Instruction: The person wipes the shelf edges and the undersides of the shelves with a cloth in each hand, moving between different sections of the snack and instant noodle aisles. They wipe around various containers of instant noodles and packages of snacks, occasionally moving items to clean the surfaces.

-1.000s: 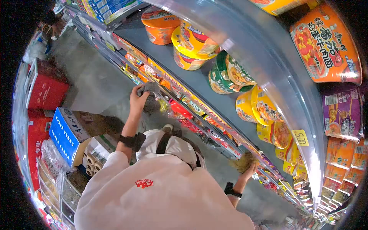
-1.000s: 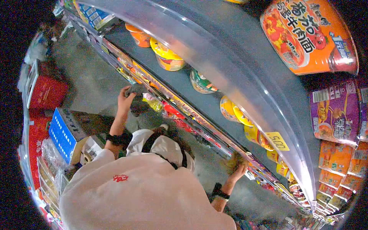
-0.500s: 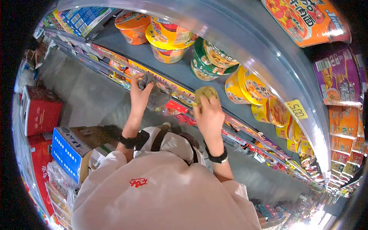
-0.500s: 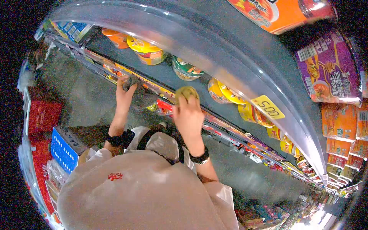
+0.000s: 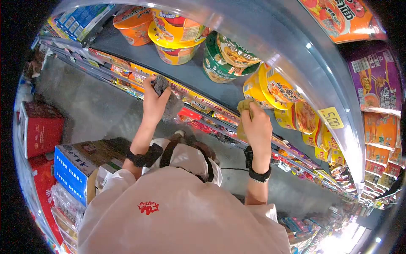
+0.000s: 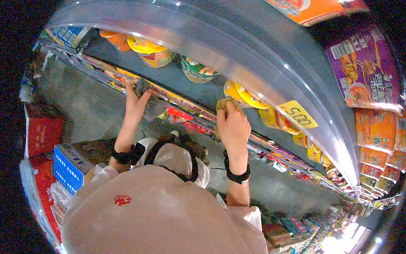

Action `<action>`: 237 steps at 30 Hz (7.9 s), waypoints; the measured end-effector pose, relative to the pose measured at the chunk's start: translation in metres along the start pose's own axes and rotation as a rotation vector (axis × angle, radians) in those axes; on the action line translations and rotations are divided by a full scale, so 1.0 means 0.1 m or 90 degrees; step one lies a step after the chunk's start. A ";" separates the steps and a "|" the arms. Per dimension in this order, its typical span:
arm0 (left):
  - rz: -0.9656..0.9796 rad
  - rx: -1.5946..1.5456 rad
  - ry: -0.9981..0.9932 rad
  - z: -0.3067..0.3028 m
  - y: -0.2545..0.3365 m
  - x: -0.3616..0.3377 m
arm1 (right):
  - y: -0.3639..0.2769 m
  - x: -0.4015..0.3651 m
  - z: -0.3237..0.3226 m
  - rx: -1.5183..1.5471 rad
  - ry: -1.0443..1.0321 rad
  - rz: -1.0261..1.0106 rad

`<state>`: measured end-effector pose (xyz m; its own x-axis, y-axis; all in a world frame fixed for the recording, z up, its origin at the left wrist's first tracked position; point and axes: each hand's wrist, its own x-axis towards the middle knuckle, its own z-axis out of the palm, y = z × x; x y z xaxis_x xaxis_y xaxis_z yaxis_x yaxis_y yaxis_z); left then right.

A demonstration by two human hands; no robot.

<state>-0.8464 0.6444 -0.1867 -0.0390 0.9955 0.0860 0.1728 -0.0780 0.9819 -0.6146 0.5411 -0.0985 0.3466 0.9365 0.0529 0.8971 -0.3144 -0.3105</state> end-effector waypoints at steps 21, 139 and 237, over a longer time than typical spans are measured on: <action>0.147 0.258 -0.015 -0.01 -0.01 0.14 | -0.26 0.10 0.04 -0.030 -0.067 -0.031; 0.263 0.002 -0.244 -0.53 0.98 0.48 | -0.46 -0.04 0.42 0.385 -0.060 -0.106; 0.561 0.670 -0.478 -1.50 0.32 3.30 | -3.15 -0.02 0.95 0.764 0.212 -0.164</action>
<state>-1.0012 0.9628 -0.1014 0.8669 0.4803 0.1333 0.4726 -0.8770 0.0860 -0.9240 0.6529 -0.0912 0.4078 0.8105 0.4205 0.1983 0.3709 -0.9072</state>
